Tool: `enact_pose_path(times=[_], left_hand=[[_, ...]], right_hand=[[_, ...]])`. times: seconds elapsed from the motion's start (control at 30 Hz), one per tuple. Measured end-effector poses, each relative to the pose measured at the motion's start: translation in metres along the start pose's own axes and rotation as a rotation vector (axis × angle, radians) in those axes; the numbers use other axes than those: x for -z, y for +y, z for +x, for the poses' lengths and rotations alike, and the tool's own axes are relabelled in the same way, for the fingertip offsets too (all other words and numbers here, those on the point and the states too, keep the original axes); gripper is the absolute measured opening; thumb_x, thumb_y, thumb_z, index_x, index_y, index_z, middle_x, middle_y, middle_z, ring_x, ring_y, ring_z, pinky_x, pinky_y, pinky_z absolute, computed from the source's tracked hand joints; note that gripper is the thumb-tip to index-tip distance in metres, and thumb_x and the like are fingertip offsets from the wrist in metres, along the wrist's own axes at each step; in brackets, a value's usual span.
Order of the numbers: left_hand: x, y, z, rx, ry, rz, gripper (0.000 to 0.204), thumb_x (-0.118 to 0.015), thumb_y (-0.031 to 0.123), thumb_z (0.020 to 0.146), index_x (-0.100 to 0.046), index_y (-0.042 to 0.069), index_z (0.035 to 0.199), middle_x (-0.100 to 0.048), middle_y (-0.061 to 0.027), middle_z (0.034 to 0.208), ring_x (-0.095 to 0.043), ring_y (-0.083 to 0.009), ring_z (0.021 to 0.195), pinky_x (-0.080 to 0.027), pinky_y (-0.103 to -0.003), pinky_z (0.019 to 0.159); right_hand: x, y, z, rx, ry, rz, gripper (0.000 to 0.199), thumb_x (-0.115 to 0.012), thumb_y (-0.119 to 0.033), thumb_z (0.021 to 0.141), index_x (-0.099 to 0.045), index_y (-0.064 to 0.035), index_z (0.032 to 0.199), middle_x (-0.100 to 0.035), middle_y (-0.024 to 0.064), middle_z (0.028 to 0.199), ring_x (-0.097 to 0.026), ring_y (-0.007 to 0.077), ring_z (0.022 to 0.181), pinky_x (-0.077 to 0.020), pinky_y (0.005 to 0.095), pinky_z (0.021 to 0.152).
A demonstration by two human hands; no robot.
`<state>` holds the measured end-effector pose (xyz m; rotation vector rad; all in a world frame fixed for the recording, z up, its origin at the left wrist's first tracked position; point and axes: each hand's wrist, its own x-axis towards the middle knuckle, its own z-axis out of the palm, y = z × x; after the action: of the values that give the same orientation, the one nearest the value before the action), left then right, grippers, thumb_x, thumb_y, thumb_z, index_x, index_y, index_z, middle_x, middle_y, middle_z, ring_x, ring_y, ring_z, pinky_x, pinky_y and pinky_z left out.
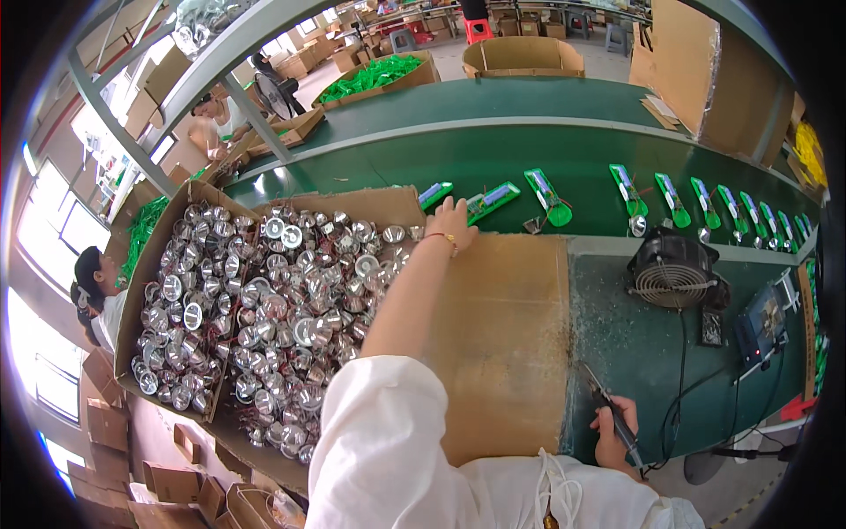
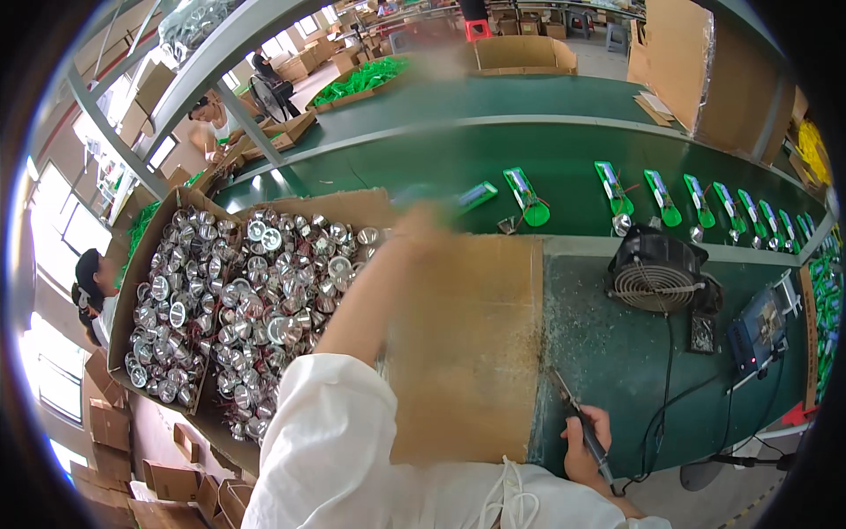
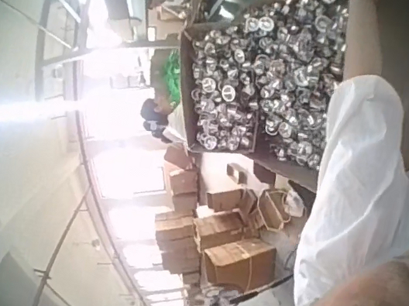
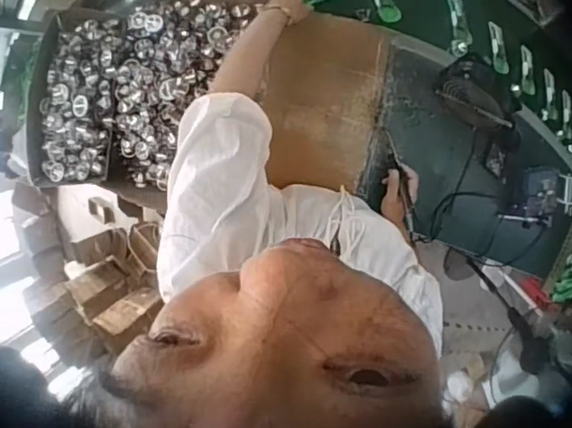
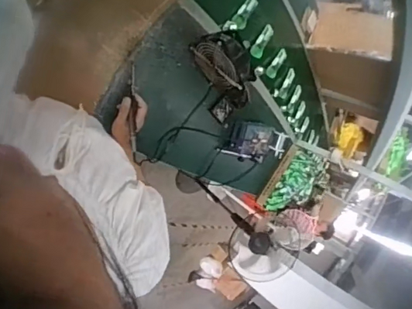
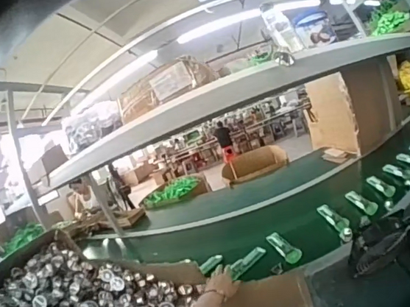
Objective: The person solders reflector wires onto flashlight bodies using a soldering iron and places the assembled flashlights onto a conveyor belt.
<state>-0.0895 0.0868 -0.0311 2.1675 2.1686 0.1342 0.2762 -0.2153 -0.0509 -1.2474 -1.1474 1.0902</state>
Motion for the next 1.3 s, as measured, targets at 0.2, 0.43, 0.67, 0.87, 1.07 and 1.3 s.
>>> enact_pose_path(times=[0.2, 0.43, 0.67, 0.87, 1.07, 1.3], left_hand=[[-0.026, 0.006, 0.039, 0.092, -0.033, 0.035, 0.054, -0.064, 0.027, 0.073, -0.039, 0.014, 0.119, -0.052, -0.009, 0.115, -0.052, -0.0257, 0.107, -0.04, -0.043, 0.087], [-0.002, 0.005, 0.028, -0.07, 0.01, -0.118, 0.053, -0.071, 0.026, 0.063, -0.046, 0.013, 0.108, -0.057, -0.0102, 0.099, -0.056, -0.0256, 0.097, -0.046, -0.036, 0.081], [0.055, 0.059, -0.069, -0.002, -0.24, 0.09, 0.032, -0.067, 0.044, 0.062, -0.069, 0.017, 0.078, -0.058, -0.009, 0.093, -0.059, -0.0241, 0.089, -0.049, -0.035, 0.074], [0.051, 0.124, -0.199, -0.022, -0.084, 0.026, 0.038, -0.065, 0.046, 0.066, -0.065, 0.012, 0.083, -0.058, -0.0087, 0.092, -0.055, -0.0228, 0.091, -0.034, -0.049, 0.087], [0.043, 0.116, -0.291, 0.083, 0.481, -0.063, 0.061, -0.065, 0.049, 0.067, -0.049, 0.011, 0.112, -0.049, -0.0122, 0.112, -0.042, -0.0283, 0.112, -0.024, -0.053, 0.093], [-0.001, 0.044, -0.295, 0.222, 0.474, 0.178, 0.044, -0.063, 0.031, 0.074, -0.051, 0.011, 0.112, -0.045, -0.0111, 0.121, -0.04, -0.0261, 0.114, -0.028, -0.05, 0.091]], right_hand=[[0.005, 0.021, 0.0, 0.048, 0.074, -0.005, 0.025, -0.056, -0.017, 0.083, -0.048, -0.0004, 0.099, -0.055, 0.0077, 0.073, -0.049, 0.0091, 0.051, -0.0407, 0.0212, 0.046], [0.01, 0.018, -0.001, 0.038, 0.063, 0.02, 0.026, -0.058, -0.016, 0.082, -0.048, 0.002, 0.098, -0.051, 0.009, 0.078, -0.051, 0.0097, 0.056, -0.0437, 0.0224, 0.047], [0.002, 0.015, 0.001, 0.06, 0.058, 0.018, 0.024, -0.055, -0.015, 0.082, -0.048, 0.0, 0.099, -0.055, 0.0083, 0.073, -0.048, 0.0089, 0.053, -0.041, 0.0212, 0.048], [0.003, 0.003, 0.001, 0.021, 0.049, 0.013, 0.022, -0.053, -0.017, 0.085, -0.048, -0.0011, 0.099, -0.053, 0.0062, 0.075, -0.047, 0.0084, 0.055, -0.039, 0.0217, 0.052], [0.005, -0.002, 0.001, 0.075, 0.01, -0.001, 0.021, -0.051, -0.018, 0.087, -0.048, -0.0008, 0.099, -0.052, 0.005, 0.074, -0.046, 0.0078, 0.056, -0.0377, 0.0203, 0.051], [0.002, 0.001, 0.001, 0.066, -0.002, 0.043, 0.019, -0.053, -0.013, 0.085, -0.049, -0.0001, 0.098, -0.054, 0.0052, 0.076, -0.048, 0.0079, 0.056, -0.0393, 0.0202, 0.054]])
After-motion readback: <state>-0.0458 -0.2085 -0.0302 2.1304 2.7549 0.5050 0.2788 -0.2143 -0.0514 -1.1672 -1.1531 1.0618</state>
